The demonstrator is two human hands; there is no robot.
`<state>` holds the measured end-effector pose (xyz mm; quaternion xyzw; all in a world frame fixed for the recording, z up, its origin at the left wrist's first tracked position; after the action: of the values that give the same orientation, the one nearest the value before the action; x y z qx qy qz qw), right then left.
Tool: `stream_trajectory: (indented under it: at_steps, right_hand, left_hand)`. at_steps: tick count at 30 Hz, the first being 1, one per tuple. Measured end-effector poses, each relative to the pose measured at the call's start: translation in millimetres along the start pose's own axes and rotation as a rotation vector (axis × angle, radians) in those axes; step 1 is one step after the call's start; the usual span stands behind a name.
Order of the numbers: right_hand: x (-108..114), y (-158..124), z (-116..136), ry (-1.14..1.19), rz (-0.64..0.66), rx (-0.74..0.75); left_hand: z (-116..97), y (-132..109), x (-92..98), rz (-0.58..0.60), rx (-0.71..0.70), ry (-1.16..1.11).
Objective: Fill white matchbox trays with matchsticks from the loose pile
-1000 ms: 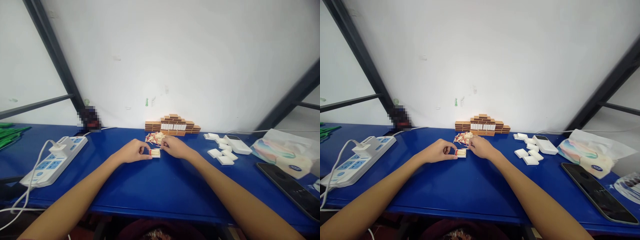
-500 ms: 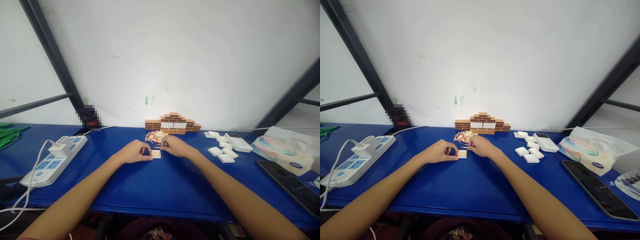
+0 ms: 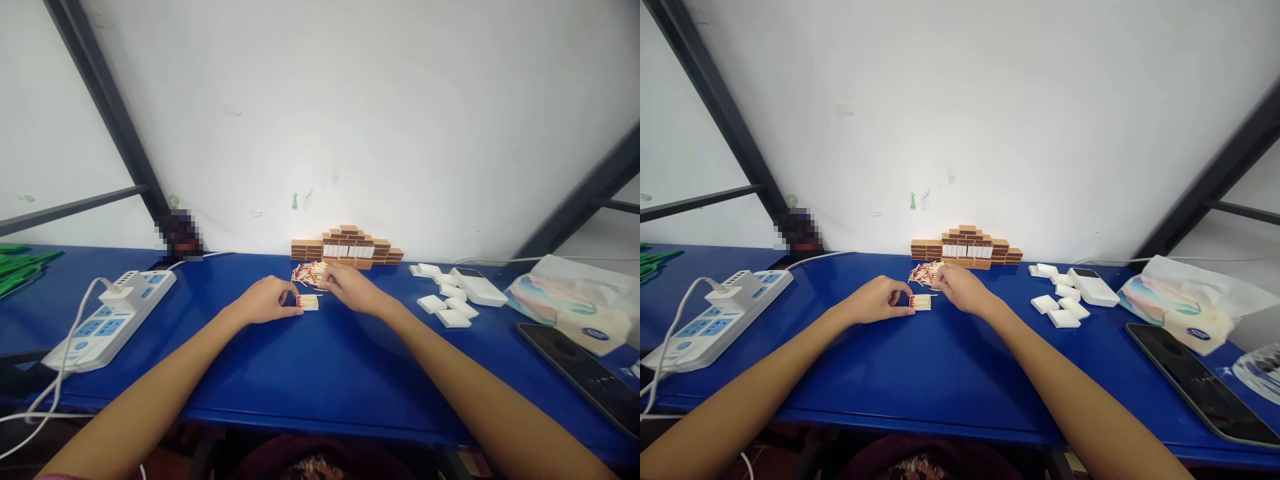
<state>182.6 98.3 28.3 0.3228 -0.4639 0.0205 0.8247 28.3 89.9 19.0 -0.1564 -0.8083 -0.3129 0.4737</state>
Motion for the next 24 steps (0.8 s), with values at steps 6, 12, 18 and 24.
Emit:
stream_trajectory:
  at_steps: [6, 12, 18, 24]
  right_hand:
    - [-11.8, -9.9, 28.4, 0.033, 0.129, -0.001]
    - [-18.2, -12.9, 27.7, -0.027, 0.169, 0.0]
    - [-22.3, -14.2, 26.8, -0.025, 0.157, 0.026]
    - [-16.8, -10.8, 24.3, -0.02, 0.101, 0.054]
  left_hand:
    - [-0.3, -0.2, -2.0, 0.007, -0.02, 0.007]
    - [-2.3, -0.2, -1.6, 0.018, -0.027, 0.008]
    - [-2.9, -0.1, -2.6, 0.017, -0.035, 0.022]
    - [-3.3, -0.7, -2.2, 0.013, -0.045, 0.025]
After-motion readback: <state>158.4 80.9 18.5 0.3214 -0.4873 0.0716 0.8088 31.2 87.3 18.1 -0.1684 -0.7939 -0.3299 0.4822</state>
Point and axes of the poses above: each hand's wrist, its own y-axis towards the middle knuckle, its own x-axis out of the back of the hand, z = x × y, the point moved 9 cm from there along y, towards the middle knuckle, and after that the axes turned 15 degrees about -z, right-handed, at the moved point
